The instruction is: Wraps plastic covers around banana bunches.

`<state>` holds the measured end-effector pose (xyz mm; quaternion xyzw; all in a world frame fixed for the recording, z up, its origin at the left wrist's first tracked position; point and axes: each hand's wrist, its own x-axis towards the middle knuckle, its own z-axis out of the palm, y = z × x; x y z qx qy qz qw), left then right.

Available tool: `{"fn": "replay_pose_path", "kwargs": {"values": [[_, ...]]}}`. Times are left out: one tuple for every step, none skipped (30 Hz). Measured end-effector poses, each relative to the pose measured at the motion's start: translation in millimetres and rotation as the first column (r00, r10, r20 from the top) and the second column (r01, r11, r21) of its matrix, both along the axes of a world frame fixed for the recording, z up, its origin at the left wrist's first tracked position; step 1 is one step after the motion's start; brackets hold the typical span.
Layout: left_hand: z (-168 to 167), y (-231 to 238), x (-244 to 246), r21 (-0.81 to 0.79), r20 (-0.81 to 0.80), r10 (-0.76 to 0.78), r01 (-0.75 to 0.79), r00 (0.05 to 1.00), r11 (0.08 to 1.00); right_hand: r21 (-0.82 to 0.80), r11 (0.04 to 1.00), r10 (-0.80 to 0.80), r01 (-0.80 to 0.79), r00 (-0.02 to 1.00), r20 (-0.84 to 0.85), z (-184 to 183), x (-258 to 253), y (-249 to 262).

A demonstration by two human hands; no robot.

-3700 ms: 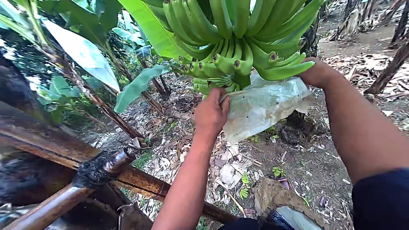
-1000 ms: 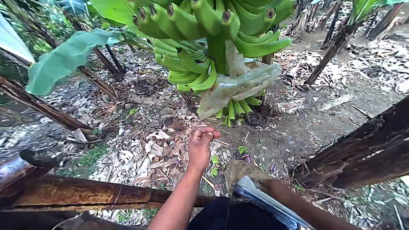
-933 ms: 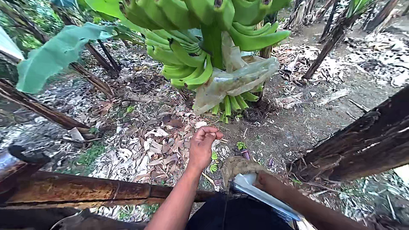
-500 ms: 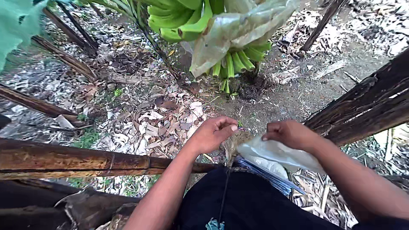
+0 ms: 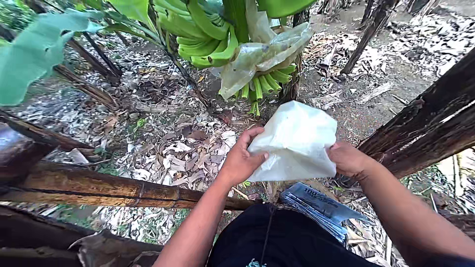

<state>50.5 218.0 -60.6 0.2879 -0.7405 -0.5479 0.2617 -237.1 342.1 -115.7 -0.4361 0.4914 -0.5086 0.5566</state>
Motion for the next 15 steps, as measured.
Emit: {"fn": "replay_pose_path", "kwargs": {"values": [[-1,-1,4,0.079,-0.029,-0.07,0.072,0.997,0.994,-0.04,0.999,-0.02,0.017,0.998,-0.062,7,8,-3],[-1,-2,6,0.131,-0.064,-0.114,0.122,0.991,0.984,-0.088,0.996,-0.045,0.03,0.985,-0.167,16,14,-7],[0,-2,8,0.14,-0.068,-0.113,0.122,0.991,0.983,-0.151,0.988,-0.063,0.022,0.96,-0.274,23,18,-13],[2,-1,11,0.103,-0.048,-0.058,0.062,0.997,0.993,-0.212,0.977,-0.084,0.004,0.926,-0.367,27,21,-20],[5,0,14,0.014,-0.023,0.049,-0.048,0.999,0.999,-0.246,0.969,-0.107,-0.006,0.892,-0.44,31,24,-28],[8,2,18,-0.108,-0.022,0.19,-0.191,0.982,0.976,-0.244,0.97,-0.13,0.008,0.865,-0.486,35,27,-35],[12,4,23,-0.223,-0.06,0.325,-0.33,0.944,0.917,-0.221,0.975,-0.143,0.035,0.858,-0.493,40,30,-42],[16,5,29,-0.309,-0.127,0.418,-0.436,0.9,0.845,-0.205,0.977,-0.158,0.066,0.867,-0.473,43,33,-49],[20,7,35,-0.36,-0.217,0.451,-0.5,0.866,0.788,-0.162,0.984,-0.139,0.076,0.895,-0.425,42,34,-54],[24,8,40,-0.391,-0.319,0.446,-0.545,0.836,0.742,-0.086,0.994,-0.088,0.062,0.932,-0.352,34,32,-60],[30,8,45,-0.411,-0.406,0.429,-0.58,0.807,0.703,-0.004,1.0,-0.025,0.025,0.967,-0.255,21,30,-68],[36,8,51,-0.434,-0.463,0.414,-0.607,0.784,0.666,0.097,0.995,0.019,-0.001,0.983,-0.182,7,30,-75],[44,8,56,-0.453,-0.494,0.414,-0.633,0.765,0.628,0.191,0.981,0.048,-0.011,0.981,-0.188,-2,33,-82],[50,8,60,-0.464,-0.512,0.429,-0.66,0.744,0.591,0.262,0.965,0.095,-0.023,0.959,-0.267,-7,36,-90],[56,9,64,-0.472,-0.517,0.453,-0.684,0.726,0.556,0.298,0.954,0.159,-0.036,0.902,-0.401,-8,38,-97]]}}
